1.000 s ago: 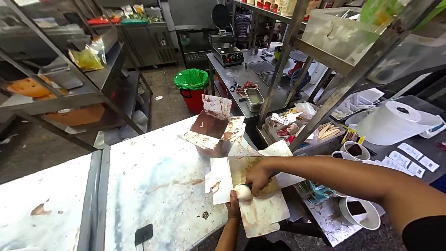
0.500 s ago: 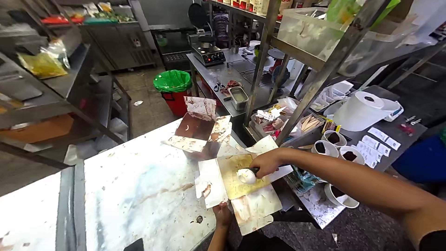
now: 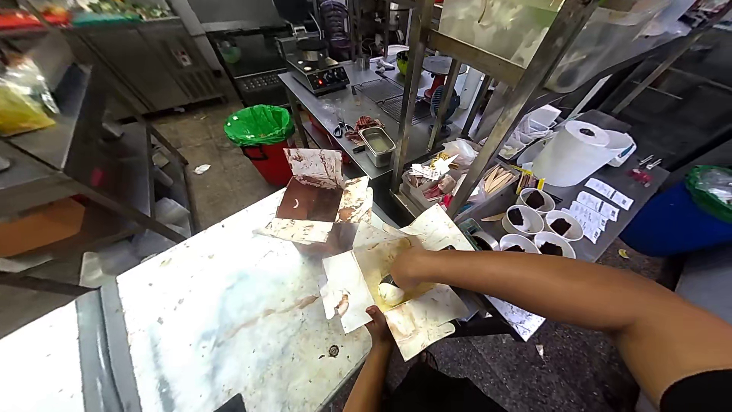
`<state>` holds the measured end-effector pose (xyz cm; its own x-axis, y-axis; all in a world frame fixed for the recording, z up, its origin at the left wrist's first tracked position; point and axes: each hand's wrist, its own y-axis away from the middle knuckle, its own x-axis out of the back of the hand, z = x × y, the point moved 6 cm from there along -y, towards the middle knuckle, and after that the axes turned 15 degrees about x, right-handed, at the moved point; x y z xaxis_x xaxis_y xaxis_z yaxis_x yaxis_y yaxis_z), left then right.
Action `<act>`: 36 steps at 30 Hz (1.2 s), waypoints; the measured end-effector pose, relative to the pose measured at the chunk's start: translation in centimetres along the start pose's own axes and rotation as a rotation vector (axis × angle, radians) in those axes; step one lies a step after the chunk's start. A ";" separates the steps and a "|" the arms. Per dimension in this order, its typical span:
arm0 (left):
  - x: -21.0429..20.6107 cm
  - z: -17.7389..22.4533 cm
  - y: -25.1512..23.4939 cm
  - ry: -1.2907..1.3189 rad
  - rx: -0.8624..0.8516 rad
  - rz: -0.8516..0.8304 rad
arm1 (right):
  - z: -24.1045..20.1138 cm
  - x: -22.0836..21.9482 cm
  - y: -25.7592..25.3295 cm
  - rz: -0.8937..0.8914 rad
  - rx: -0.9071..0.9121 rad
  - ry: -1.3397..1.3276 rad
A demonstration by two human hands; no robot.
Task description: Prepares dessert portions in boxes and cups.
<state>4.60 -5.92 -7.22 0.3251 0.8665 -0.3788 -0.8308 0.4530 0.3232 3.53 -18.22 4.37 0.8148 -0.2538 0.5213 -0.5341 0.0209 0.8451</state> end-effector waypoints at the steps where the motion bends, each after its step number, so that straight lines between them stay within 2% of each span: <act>1: 0.1 -0.4 -0.2 0.017 -0.013 0.006 | -0.1 0.3 -0.1 -0.029 0.018 0.018; 6: -0.2 0.1 0.3 0.061 0.026 0.034 | 0.9 1.0 0.0 -0.059 -0.018 -0.095; 12: 0.0 -1.0 -0.4 0.055 -0.015 0.022 | 1.6 -0.7 -2.6 -0.128 0.032 -0.131; 16: 0.5 -1.8 -0.6 0.028 -0.017 0.024 | 3.3 -3.0 -4.1 -0.103 0.128 -0.393; 20: 0.6 -2.0 -0.6 -0.016 -0.013 -0.078 | 2.5 -2.7 -1.7 -0.142 0.113 -0.531; 24: 1.5 -3.2 -1.2 -0.130 -0.043 -0.173 | 3.4 -3.3 -0.6 -0.092 0.176 -0.649; 28: 3.4 -3.4 -1.0 -0.227 -0.125 -0.239 | 3.4 -3.5 2.5 0.046 0.421 -0.833; 31: 5.1 -3.5 -0.7 -0.086 -0.132 -0.358 | 4.3 -5.1 4.4 0.190 0.643 -1.079; 33: 5.2 -2.5 0.0 -0.026 -0.209 -0.408 | 5.4 -7.4 6.7 0.312 0.717 -1.252; 36: 4.8 0.0 2.1 -0.131 -0.318 -0.285 | 8.4 -13.7 10.1 0.532 0.735 -1.499</act>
<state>4.43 -0.83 -8.34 0.5992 0.7447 -0.2940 -0.7904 0.6087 -0.0689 -14.94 -22.67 4.80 -0.1348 -0.9685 -0.2093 -0.9774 0.0952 0.1889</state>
